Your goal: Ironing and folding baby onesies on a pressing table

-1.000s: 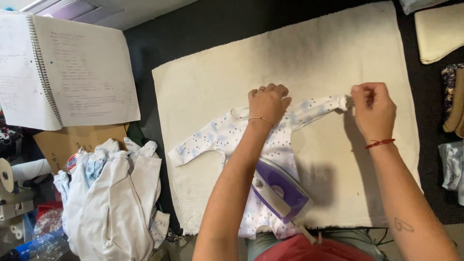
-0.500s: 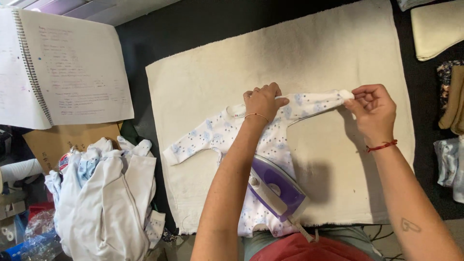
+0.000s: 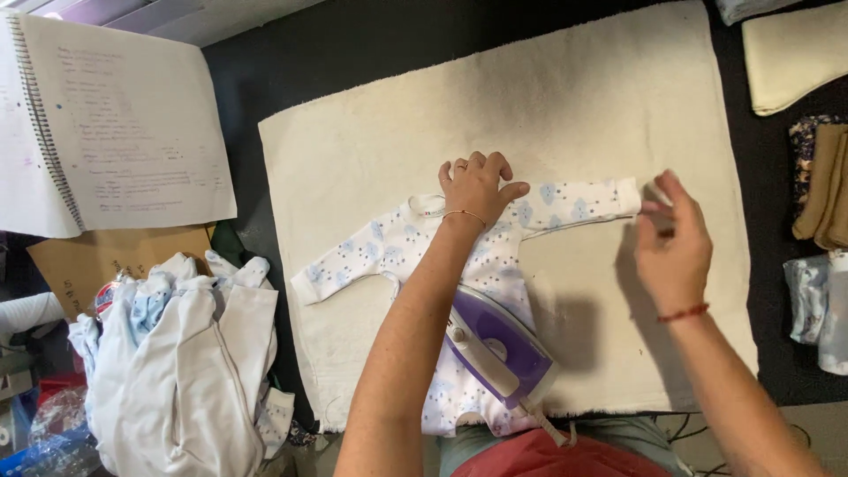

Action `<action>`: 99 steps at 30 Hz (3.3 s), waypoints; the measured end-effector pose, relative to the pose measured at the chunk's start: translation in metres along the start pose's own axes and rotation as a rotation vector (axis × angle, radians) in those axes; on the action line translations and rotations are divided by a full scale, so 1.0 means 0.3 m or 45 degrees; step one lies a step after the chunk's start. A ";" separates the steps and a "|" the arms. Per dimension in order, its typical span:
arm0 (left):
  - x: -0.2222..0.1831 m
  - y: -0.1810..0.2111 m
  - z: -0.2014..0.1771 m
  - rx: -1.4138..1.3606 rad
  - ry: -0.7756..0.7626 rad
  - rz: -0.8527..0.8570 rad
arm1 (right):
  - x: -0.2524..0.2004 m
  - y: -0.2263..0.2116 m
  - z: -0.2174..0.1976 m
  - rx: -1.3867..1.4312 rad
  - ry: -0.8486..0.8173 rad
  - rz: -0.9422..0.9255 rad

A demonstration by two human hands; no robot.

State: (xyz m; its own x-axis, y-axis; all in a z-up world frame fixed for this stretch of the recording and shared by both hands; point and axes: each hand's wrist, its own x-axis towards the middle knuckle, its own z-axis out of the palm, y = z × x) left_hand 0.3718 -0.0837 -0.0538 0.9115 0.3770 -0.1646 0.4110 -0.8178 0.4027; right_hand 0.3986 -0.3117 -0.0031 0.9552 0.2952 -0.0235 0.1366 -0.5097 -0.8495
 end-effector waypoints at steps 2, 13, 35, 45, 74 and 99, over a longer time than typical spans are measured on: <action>0.004 0.005 -0.041 0.040 -0.290 -0.014 | -0.113 -0.112 0.014 -0.027 -0.140 -0.076; 0.034 -0.083 -0.218 -0.026 -0.756 -0.186 | -0.325 -0.317 0.087 -0.090 -1.156 0.319; -0.065 -0.230 -0.168 -0.550 -0.375 -0.117 | 0.036 -0.399 0.123 -0.381 -0.387 0.497; -0.199 -0.469 -0.233 -0.171 -0.275 -0.202 | -0.118 -0.355 0.039 -0.414 -0.362 0.581; -0.359 -0.155 -0.050 -1.753 0.171 -0.497 | -0.045 -0.289 0.374 -0.151 -0.307 -0.541; -0.299 -0.202 -0.232 -0.289 -0.211 -0.044 | -0.020 -0.239 0.421 -0.758 -0.272 -1.451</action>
State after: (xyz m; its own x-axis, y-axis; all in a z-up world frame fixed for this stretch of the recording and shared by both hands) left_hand 0.2640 -0.0376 -0.0007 0.8950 0.3113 -0.3194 0.4446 -0.6804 0.5826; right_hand 0.3498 -0.1751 -0.0086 0.1730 0.8900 0.4218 0.9848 -0.1507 -0.0860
